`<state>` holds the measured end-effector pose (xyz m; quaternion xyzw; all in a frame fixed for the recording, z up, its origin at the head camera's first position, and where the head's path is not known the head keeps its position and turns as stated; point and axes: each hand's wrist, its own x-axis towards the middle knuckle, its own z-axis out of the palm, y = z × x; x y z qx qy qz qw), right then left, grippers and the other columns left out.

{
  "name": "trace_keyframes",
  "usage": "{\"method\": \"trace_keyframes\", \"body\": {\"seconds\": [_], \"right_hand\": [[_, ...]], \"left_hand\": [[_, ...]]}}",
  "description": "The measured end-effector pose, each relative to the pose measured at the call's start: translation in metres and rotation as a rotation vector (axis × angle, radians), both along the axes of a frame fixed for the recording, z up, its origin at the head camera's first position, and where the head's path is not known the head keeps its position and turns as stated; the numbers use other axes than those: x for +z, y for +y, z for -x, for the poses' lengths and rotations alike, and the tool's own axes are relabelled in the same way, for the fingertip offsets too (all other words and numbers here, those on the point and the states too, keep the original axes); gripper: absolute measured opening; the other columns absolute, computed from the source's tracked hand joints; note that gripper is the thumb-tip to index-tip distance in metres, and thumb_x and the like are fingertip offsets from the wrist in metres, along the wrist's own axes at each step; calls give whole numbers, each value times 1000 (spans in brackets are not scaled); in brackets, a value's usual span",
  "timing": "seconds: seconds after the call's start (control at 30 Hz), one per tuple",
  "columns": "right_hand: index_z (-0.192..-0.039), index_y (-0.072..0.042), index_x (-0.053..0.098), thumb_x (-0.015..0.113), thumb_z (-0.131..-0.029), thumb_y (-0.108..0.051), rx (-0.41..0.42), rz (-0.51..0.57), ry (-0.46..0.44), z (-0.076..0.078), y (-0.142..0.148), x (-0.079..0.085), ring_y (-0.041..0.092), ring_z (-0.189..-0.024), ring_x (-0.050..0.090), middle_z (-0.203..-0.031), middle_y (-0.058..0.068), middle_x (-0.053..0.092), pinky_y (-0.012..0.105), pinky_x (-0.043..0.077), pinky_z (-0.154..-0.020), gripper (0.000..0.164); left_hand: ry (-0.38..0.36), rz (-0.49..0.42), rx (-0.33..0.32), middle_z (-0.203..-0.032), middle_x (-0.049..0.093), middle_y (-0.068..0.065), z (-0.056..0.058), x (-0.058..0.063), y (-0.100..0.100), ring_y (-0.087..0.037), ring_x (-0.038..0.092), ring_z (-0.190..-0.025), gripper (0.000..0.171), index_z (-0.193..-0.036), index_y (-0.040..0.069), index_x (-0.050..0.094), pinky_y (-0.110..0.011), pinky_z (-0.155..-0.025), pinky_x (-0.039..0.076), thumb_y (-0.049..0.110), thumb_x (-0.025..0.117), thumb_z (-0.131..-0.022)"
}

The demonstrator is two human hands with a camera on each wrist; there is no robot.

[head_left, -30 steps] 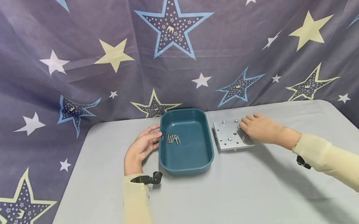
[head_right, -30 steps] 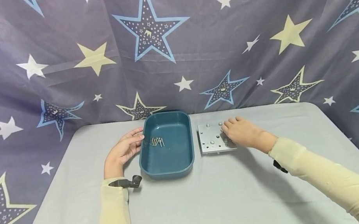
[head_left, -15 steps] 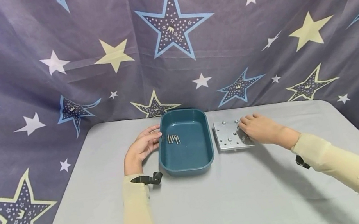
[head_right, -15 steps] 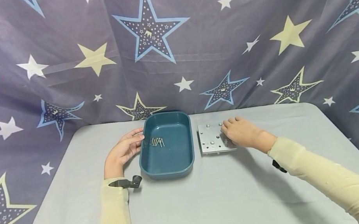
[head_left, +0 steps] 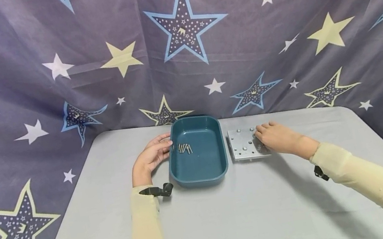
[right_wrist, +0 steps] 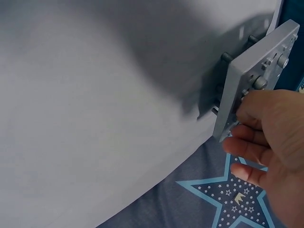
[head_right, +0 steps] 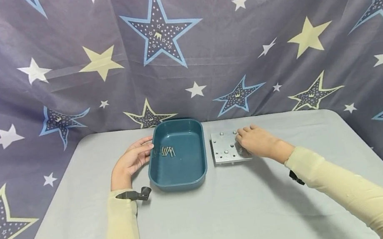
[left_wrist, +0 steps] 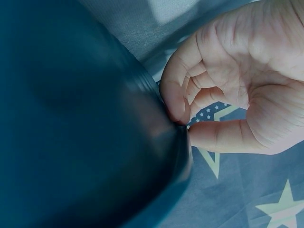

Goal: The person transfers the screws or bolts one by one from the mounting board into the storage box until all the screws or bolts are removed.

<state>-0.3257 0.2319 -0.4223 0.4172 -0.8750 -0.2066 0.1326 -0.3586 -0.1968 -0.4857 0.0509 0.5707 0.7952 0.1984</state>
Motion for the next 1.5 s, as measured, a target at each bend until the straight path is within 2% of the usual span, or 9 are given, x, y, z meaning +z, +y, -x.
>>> {"method": "trace_keyframes", "body": {"seconds": [0.23,0.5,0.9,1.07,1.5], "right_hand": [[-99,3,69,81,-78,-6,0,7,-3,1,-3,1,27,-83,62,-91,12,63,39,53,-75,26],[-92,1,69,79,-80,-7,3,27,12,0,-6,3,25,-77,61,-83,10,60,37,50,-69,17],[-88,0,68,80,-74,-4,-17,59,-7,1,-9,3,27,-76,61,-81,10,58,39,50,-70,19],[-86,0,68,82,-73,-5,-15,56,-10,-1,-11,4,26,-75,61,-79,9,58,37,49,-69,20],[-85,-1,69,77,-77,-1,-45,50,-34,-4,-12,6,26,-74,61,-79,9,58,36,47,-66,12]], "left_hand": [[-9,-4,3,-106,71,3,1,0,0,-8,69,-92,59,-157,-6,23,-24,-80,57,-5,46,-103],[-5,-4,-3,-106,71,3,2,0,0,-8,68,-90,60,-157,-6,23,-24,-79,57,-4,48,-103],[-17,7,1,-100,71,4,1,3,1,-7,67,-88,60,-158,-5,22,-23,-78,57,-5,47,-103],[-10,11,-2,-103,71,3,2,2,0,-8,67,-90,61,-158,-5,21,-23,-79,57,-4,47,-103],[-14,-1,0,-102,72,3,0,1,1,-8,68,-90,60,-158,-6,22,-24,-79,57,-5,47,-103]]}}
